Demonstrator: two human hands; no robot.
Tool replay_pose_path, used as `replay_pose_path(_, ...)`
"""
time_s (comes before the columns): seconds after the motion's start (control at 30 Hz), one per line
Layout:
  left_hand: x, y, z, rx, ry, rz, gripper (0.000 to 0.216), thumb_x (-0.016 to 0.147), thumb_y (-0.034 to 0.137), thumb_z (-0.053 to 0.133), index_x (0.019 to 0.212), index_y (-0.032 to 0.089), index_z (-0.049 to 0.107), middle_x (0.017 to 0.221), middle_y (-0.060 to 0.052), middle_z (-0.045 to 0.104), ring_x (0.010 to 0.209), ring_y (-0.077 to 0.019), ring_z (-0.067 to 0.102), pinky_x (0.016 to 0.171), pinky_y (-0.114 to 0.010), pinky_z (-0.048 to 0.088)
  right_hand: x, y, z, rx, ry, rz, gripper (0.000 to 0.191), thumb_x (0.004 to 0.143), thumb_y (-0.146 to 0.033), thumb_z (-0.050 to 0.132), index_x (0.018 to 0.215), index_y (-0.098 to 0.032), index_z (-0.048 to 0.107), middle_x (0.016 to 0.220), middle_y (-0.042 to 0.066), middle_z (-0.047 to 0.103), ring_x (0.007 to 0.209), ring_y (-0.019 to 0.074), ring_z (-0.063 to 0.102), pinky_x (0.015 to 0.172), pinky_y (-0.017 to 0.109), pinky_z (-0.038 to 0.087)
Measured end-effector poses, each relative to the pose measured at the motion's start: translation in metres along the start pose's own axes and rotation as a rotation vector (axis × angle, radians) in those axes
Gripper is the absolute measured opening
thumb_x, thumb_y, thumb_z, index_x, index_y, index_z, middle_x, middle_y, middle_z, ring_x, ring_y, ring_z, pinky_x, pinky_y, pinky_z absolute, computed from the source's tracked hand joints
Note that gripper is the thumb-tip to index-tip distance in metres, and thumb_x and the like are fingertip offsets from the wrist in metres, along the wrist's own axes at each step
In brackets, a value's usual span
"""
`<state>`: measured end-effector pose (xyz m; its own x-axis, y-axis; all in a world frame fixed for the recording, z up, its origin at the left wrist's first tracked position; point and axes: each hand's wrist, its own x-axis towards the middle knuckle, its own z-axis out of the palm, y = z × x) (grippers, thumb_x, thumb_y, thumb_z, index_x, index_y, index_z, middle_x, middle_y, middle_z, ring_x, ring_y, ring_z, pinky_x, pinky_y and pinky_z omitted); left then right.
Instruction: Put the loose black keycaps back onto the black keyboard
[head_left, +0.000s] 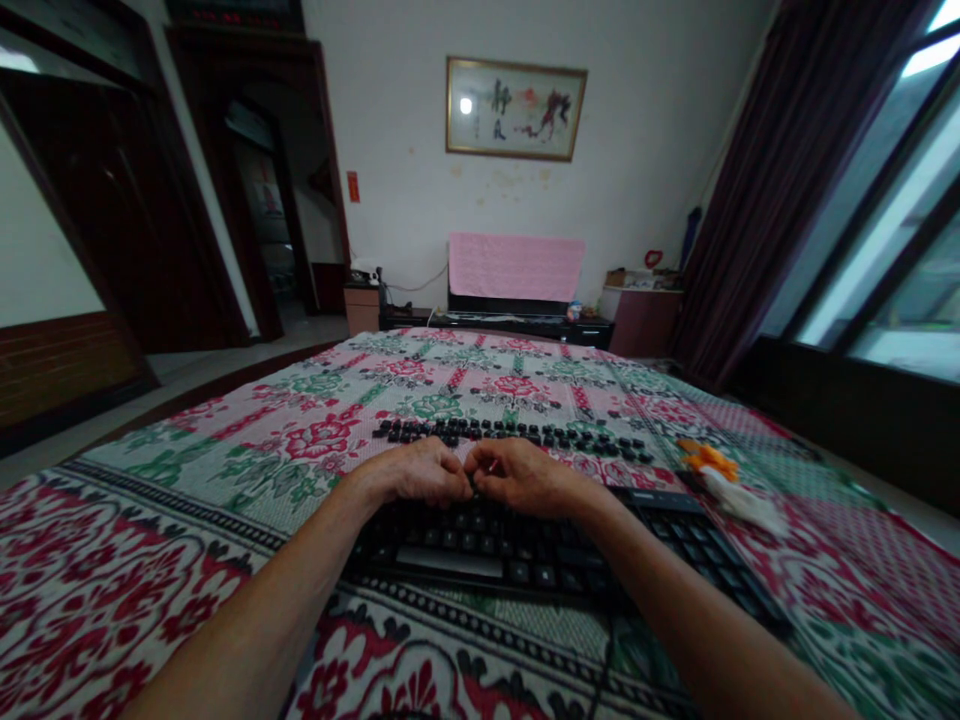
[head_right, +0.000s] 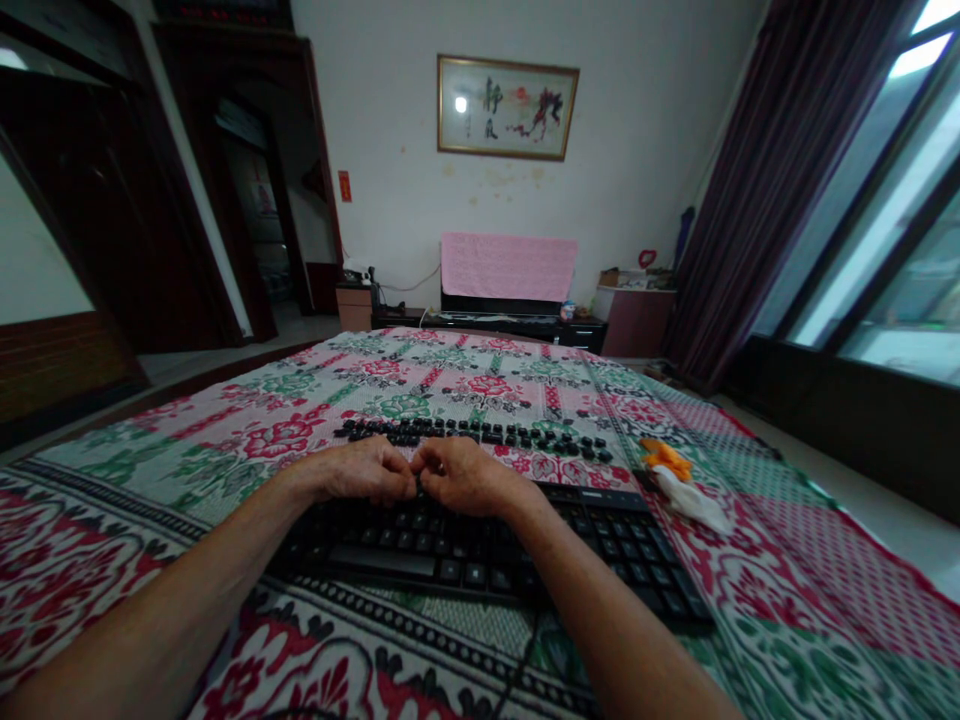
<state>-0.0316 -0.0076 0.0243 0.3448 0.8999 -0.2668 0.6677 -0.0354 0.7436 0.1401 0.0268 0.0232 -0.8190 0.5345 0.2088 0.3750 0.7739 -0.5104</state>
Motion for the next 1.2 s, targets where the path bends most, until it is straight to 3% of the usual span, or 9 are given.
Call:
replay_pose_path(0.97, -0.001, 0.004, 0.000, 0.054, 0.053, -0.077, 0.021, 0.054, 0.032, 0.049, 0.061, 0.015, 0.061, 0.050, 0.002, 0.051, 0.047, -0.0084, 0.046, 0.044, -0.019, 0.035, 0.003, 0.003, 0.004, 0.072, 0.096, 0.027, 0.022, 0.066, -0.013, 0.045, 0.087, -0.015, 0.054, 0.078, 0.002, 0.058, 0.068, 0.0095, 0.050, 0.061, 0.021, 0.037)
replay_pose_path(1.2, -0.001, 0.001, -0.002, 0.019, 0.075, -0.096, 0.026, 0.055, 0.035, 0.049, 0.064, 0.015, 0.063, 0.053, 0.001, 0.054, 0.046, -0.0079, 0.045, 0.044, -0.019, 0.034, -0.002, -0.004, -0.007, -0.005, -0.026, 0.101, 0.018, 0.062, -0.020, 0.053, 0.078, -0.014, 0.056, 0.068, 0.000, 0.058, 0.058, 0.0086, 0.048, 0.051, 0.019, 0.033)
